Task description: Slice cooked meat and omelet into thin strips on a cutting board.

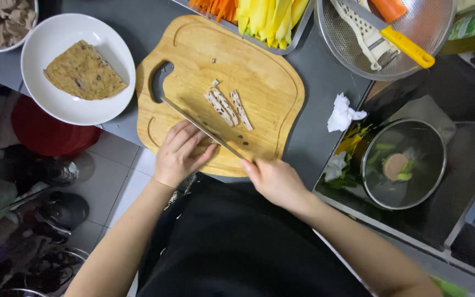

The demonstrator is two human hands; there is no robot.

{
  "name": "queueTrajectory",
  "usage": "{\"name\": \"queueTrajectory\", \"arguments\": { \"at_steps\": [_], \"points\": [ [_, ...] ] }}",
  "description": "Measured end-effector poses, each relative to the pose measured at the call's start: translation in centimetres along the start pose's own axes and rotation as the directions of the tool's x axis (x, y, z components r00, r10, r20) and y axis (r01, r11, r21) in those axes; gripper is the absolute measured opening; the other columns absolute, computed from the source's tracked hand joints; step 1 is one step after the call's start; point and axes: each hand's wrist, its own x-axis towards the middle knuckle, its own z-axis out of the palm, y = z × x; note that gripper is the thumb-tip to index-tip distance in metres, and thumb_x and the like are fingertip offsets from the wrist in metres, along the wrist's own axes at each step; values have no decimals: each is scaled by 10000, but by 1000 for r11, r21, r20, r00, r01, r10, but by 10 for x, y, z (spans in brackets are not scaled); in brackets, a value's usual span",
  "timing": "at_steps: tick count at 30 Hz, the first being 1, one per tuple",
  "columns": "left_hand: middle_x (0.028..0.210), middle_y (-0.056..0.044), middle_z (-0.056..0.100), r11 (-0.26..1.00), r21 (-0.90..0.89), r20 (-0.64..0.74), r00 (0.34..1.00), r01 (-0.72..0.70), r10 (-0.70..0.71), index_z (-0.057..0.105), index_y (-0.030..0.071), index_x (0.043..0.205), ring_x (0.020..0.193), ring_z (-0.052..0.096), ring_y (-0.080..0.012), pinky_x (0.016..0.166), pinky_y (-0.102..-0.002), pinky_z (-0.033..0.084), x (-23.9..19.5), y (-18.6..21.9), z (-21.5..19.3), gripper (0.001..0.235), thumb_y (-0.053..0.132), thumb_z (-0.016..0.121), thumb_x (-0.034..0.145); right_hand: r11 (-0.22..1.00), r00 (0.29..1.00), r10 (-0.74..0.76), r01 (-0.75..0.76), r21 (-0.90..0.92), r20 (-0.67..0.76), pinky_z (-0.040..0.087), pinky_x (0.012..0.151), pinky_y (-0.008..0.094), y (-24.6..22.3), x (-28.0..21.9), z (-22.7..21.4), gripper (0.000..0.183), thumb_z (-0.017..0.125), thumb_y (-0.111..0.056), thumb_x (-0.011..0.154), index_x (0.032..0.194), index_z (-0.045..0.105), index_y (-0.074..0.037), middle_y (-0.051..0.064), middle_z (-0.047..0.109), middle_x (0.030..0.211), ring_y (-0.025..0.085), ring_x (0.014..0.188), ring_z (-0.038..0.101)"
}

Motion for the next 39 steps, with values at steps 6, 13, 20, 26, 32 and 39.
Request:
{"name": "queueTrajectory", "arguments": {
  "at_steps": [6,13,20,26,32,39],
  "points": [
    [1158,-101,689,1000,-2,0,1000,16,-16,732,24,1114,1159,658,-306,984,-377,556,1,2,2,367,142,893,806,979,986,146,-131,-156,86,552,627,573,31,-33,-2,451,516,-527,973,928,664,-103,239,698,708,452,702,700],
    [1171,-99,690,999,-35,-10,1000,-13,13,727,35,1100,1156,655,-305,980,-383,557,6,2,-1,349,137,886,806,999,1000,13,-13,-39,7,557,638,563,22,9,24,485,478,-490,1042,871,672,-81,235,703,742,442,702,698],
    [1159,-94,680,1000,-9,-23,999,-24,23,709,50,1065,1167,647,-303,996,-393,556,10,5,-7,331,152,892,810,773,946,199,-313,552,257,454,508,398,60,8,15,615,432,-514,1113,808,608,-10,101,566,591,238,499,534],
    [1149,-98,678,997,35,-53,996,-65,66,712,31,1075,1143,645,-296,960,-384,561,3,5,-6,338,149,895,817,982,999,5,-13,188,44,522,569,474,23,-22,-20,481,468,-464,1045,870,635,-48,183,642,604,371,563,647],
    [1149,-102,686,998,39,-54,998,-39,41,727,20,1085,1123,653,-294,932,-375,567,1,3,-5,347,149,891,808,994,990,112,-113,1,84,539,648,566,28,-45,-10,423,523,-478,992,919,672,-89,235,685,684,459,709,686],
    [1145,-101,696,998,43,-56,997,-44,46,737,12,1072,1127,671,-289,939,-360,574,2,2,-5,326,134,886,810,998,1000,18,-19,-58,-22,549,613,573,6,2,21,452,501,-504,1021,909,677,-104,213,692,696,454,671,693]
  ]
}}
